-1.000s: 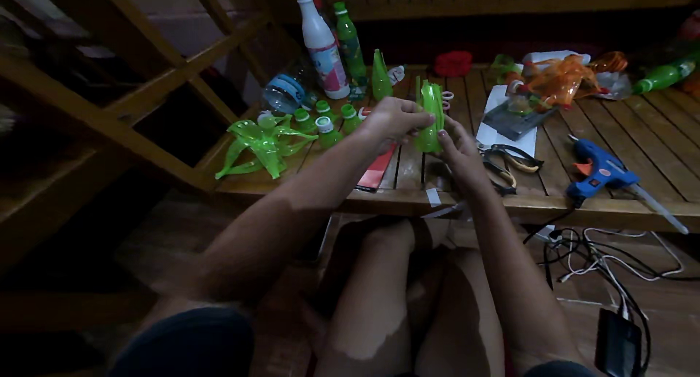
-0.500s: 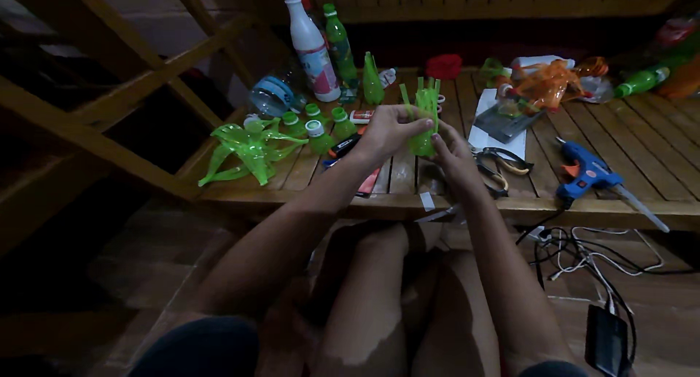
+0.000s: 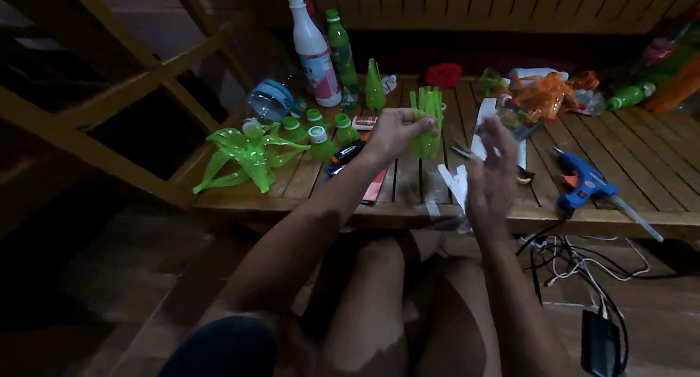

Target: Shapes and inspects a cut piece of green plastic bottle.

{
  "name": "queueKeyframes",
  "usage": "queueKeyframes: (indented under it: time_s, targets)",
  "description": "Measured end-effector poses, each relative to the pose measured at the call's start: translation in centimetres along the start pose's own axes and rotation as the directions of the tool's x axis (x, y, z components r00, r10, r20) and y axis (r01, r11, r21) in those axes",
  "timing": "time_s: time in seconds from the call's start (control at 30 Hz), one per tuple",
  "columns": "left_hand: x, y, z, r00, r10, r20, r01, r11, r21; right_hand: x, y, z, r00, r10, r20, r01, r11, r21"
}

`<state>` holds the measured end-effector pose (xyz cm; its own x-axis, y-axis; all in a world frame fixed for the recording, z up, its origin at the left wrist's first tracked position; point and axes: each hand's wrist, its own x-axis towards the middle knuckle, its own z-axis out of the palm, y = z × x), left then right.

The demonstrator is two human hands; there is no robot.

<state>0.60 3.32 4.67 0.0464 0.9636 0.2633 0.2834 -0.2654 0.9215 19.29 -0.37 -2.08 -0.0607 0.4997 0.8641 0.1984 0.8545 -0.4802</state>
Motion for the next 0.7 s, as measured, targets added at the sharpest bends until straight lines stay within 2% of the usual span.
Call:
queueKeyframes:
  time_s: [0.03, 0.1, 0.13, 0.17, 0.2, 0.23, 0.27, 0.3, 0.33, 0.37, 0.43, 0.47, 0.57, 0.6, 0.67, 0.7]
  targets:
    - [0.3, -0.2, -0.1, 1.0, -0.003, -0.015, 0.003, 1.0, -0.011, -1.9, -1.6, -1.1, 0.994, -0.11, -0.01, 0.109, 0.993, -0.049]
    - [0.7, -0.9, -0.5, 1.0, -0.001, -0.012, 0.001, 1.0, -0.007, -7.8, -3.9, -3.1, 0.983, -0.164, 0.082, 0.176, 0.971, -0.165]
    - [1.0, -1.1, -0.7, 1.0, 0.001, -0.006, -0.001, 1.0, -0.002, -11.5, -4.2, -4.0, 0.982, -0.115, 0.152, 0.151, 0.955, -0.254]
    - [1.4, -1.4, -0.9, 1.0, 0.002, -0.003, -0.002, 1.0, 0.0, -15.6, -4.5, -4.9, 0.979, 0.021, 0.203, 0.057, 0.927, -0.37]
    - [1.7, -1.7, -0.9, 1.0, 0.004, -0.007, -0.004, 1.0, -0.002, -19.8, -5.0, -5.8, 0.945, 0.236, 0.227, -0.099, 0.866, -0.491]
    - [2.0, -2.1, -1.0, 1.0, 0.005, -0.01, -0.005, 1.0, -0.008, -23.4, -5.7, -6.7, 0.855, 0.463, 0.232, -0.268, 0.779, -0.568]
    - [2.3, -2.4, -1.0, 1.0, 0.002, -0.007, -0.003, 1.0, -0.024, -25.8, -6.1, -7.4, 0.691, 0.688, 0.219, -0.454, 0.65, -0.609]
    - [2.7, -2.5, -1.0, 1.0, -0.002, 0.0, 0.002, 0.999, -0.04, -27.3, -6.1, -7.9, 0.509, 0.842, 0.177, -0.604, 0.497, -0.623]
    - [3.2, -2.7, -0.8, 1.0, -0.005, 0.012, 0.006, 0.999, -0.05, -27.5, -5.6, -8.1, 0.377, 0.919, 0.117, -0.697, 0.364, -0.617]
    - [3.7, -2.9, -0.7, 1.0, -0.006, 0.019, 0.007, 0.998, -0.057, -26.9, -4.8, -7.8, 0.32, 0.945, 0.067, -0.745, 0.295, -0.598]
    - [4.7, -3.1, -0.3, 0.999, -0.014, 0.045, 0.017, 0.997, -0.074, -24.5, -2.6, -6.7, 0.253, 0.967, 0.011, -0.815, 0.219, -0.537]
    - [5.2, -3.1, -0.2, 0.998, -0.016, 0.065, 0.021, 0.997, -0.08, -23.4, -1.2, -6.2, 0.239, 0.971, 0.01, -0.83, 0.21, -0.516]
    - [6.6, -3.0, -0.2, 0.994, -0.044, 0.099, 0.048, 0.998, -0.039, -20.6, 3.4, -4.9, 0.258, 0.961, 0.097, -0.801, 0.269, -0.534]
    - [6.8, -3.1, -0.3, 0.993, -0.058, 0.103, 0.06, 0.998, -0.018, -19.5, 4.7, -4.5, 0.218, 0.963, 0.157, -0.766, 0.268, -0.584]
    - [7.2, -3.6, -0.5, 0.995, -0.052, 0.09, 0.052, 0.999, -0.001, -16.7, 6.4, -3.3, 0.018, 0.955, 0.295, -0.584, 0.249, -0.772]
    - [7.3, -3.8, -0.6, 0.996, -0.047, 0.08, 0.047, 0.999, 0.007, -15.5, 6.8, -2.2, -0.084, 0.945, 0.317, -0.467, 0.244, -0.85]
